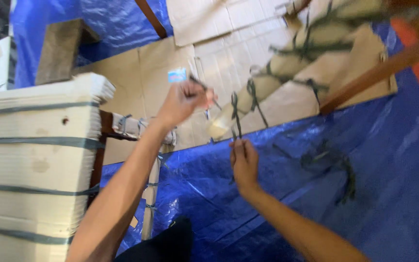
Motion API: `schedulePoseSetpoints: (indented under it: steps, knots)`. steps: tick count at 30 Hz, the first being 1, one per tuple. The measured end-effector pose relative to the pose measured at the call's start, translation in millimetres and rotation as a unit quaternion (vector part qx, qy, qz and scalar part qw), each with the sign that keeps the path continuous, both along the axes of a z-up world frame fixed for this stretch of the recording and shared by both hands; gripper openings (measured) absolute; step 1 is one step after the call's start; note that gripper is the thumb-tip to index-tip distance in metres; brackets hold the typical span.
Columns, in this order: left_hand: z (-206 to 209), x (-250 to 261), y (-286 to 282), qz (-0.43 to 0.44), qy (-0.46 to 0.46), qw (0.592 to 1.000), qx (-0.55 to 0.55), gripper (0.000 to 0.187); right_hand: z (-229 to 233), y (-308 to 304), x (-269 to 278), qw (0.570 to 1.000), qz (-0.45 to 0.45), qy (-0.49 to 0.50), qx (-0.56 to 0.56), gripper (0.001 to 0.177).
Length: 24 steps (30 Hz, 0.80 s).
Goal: Wrapping chair legs with protective cardboard and securing them with plastic strips.
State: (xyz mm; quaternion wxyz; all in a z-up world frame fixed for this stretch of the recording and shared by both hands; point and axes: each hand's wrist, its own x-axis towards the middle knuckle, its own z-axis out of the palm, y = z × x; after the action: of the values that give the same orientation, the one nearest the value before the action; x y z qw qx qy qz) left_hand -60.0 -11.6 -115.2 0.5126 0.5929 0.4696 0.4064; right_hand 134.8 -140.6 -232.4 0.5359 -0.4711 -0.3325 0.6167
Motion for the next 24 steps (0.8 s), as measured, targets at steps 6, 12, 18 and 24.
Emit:
schedulePoseSetpoints:
  steps: [6, 12, 18, 24]
  knots:
    - [34, 16, -60, 0.036, 0.088, 0.995, 0.025, 0.011, 27, -18, -3, 0.998, -0.043, 0.025, 0.049, 0.026]
    - [58, 27, -74, -0.009, 0.278, 0.949, 0.150, 0.006, 103, -3, 12, 0.971, -0.018, -0.197, 0.134, 0.020]
    - [57, 30, -93, 0.003, 0.289, 0.938, 0.191, 0.013, 121, -3, 40, 0.884, -0.039, -0.335, 0.325, 0.009]
    - [27, 35, -123, 0.043, 0.182, 0.970, 0.153, 0.015, 125, 0, 39, 0.848, 0.006, -0.363, 0.385, 0.010]
